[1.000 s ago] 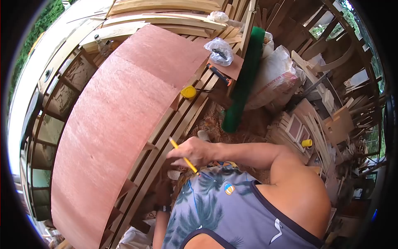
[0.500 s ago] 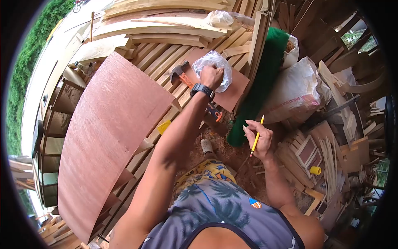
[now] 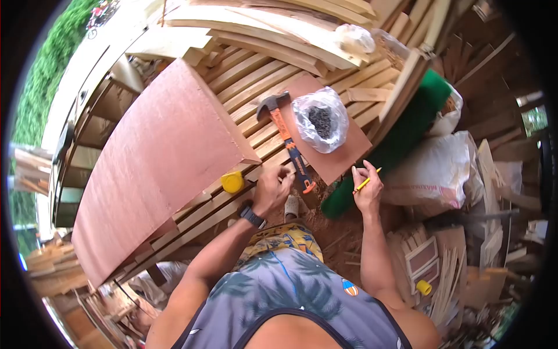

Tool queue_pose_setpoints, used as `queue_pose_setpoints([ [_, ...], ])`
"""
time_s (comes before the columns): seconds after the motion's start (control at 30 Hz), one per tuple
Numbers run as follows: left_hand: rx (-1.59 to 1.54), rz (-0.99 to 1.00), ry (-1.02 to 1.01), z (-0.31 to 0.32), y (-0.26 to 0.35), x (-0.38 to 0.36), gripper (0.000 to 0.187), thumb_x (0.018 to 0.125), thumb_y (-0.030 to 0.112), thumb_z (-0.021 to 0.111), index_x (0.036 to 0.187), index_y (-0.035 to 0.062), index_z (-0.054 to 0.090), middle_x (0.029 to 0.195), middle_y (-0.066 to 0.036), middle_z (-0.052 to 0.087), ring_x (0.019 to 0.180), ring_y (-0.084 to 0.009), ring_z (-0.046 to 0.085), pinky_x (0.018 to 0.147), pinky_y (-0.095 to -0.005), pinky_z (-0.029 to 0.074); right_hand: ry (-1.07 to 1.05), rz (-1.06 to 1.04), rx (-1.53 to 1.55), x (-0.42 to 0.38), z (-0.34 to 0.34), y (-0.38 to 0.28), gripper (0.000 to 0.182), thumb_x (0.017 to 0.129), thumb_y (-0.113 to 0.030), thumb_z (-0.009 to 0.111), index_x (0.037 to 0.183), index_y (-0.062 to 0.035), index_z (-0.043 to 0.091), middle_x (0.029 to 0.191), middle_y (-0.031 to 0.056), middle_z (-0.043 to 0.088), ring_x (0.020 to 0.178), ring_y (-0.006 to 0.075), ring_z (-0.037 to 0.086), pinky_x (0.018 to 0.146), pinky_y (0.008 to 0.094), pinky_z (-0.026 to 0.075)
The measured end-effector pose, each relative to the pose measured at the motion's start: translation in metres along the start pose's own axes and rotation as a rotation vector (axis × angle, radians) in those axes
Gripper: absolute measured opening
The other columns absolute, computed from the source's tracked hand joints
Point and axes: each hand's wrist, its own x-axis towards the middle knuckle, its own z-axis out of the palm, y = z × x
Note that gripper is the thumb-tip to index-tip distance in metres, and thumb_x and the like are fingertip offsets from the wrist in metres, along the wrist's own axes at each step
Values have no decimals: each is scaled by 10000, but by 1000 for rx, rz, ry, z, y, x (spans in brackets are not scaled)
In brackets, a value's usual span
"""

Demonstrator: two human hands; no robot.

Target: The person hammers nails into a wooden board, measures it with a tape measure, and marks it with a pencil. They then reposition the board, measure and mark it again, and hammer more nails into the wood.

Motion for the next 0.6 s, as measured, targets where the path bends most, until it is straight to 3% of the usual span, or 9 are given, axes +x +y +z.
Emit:
queue_pose_setpoints([
  [0.1,-76,-250,-287,-30,-15,-54,305,930,300,666,1038,22,730,926,-185,742,853,-319,726,769,-403,556,-127,-199,-2,26,1,-36,330,954,-137,719,1221,43,648,813,115,747,700,169,711,684,311,561],
  [0.17,65,-307,-286,-53,-33,-88,291,928,300,666,1038,39,735,973,-180,744,905,-347,720,807,-419,556,-240,-183,79,35,15,-55,282,950,-111,708,1191,30,667,768,130,737,693,183,722,675,314,562],
  [0.23,180,-429,-210,-90,-40,-122,294,937,305,656,1016,35,741,1014,-182,739,952,-358,708,841,-428,547,-377,-324,152,38,33,-69,241,956,-84,687,1177,12,675,772,160,734,686,181,730,655,310,556],
  [0.27,179,-492,-152,-104,-73,-148,304,937,314,656,1029,36,736,1057,-182,730,988,-365,695,857,-437,541,-463,-420,156,42,44,-74,263,939,-82,687,1196,-29,667,803,163,723,722,244,738,646,348,559],
  [0.3,214,-469,-166,-124,-104,-173,325,942,327,660,1041,25,730,1035,-173,737,939,-336,705,831,-429,541,-468,-415,148,47,54,-79,263,939,-82,687,1196,-29,667,803,163,723,722,244,738,646,348,559],
  [0.33,-121,-710,1,-133,-148,-212,333,974,316,639,1094,13,712,978,-144,744,841,-246,699,749,-387,548,-563,-564,-4,54,64,-84,288,923,-84,688,1208,-48,656,826,161,712,748,291,726,652,385,559],
  [0.37,-117,-873,88,-160,-112,-218,330,1004,285,610,1137,-6,690,942,-106,737,763,-162,664,658,-327,539,-658,-707,-162,60,73,-89,315,908,-85,689,1219,-67,646,849,159,700,775,339,713,658,421,559],
  [0.43,-214,-915,276,-190,-139,-263,312,1012,252,601,1165,-11,669,939,-90,729,723,-144,654,606,-291,528,-710,-853,-299,74,92,-101,270,882,-75,665,1149,-86,624,881,162,671,831,408,672,675,486,545],
  [0.6,-356,-968,427,-213,-137,-294,315,1002,253,637,1162,-17,664,944,-96,722,736,-165,675,622,-294,548,-1068,-999,-695,107,147,-151,157,917,-110,528,1028,-60,626,869,216,695,811,418,708,686,520,562],
])
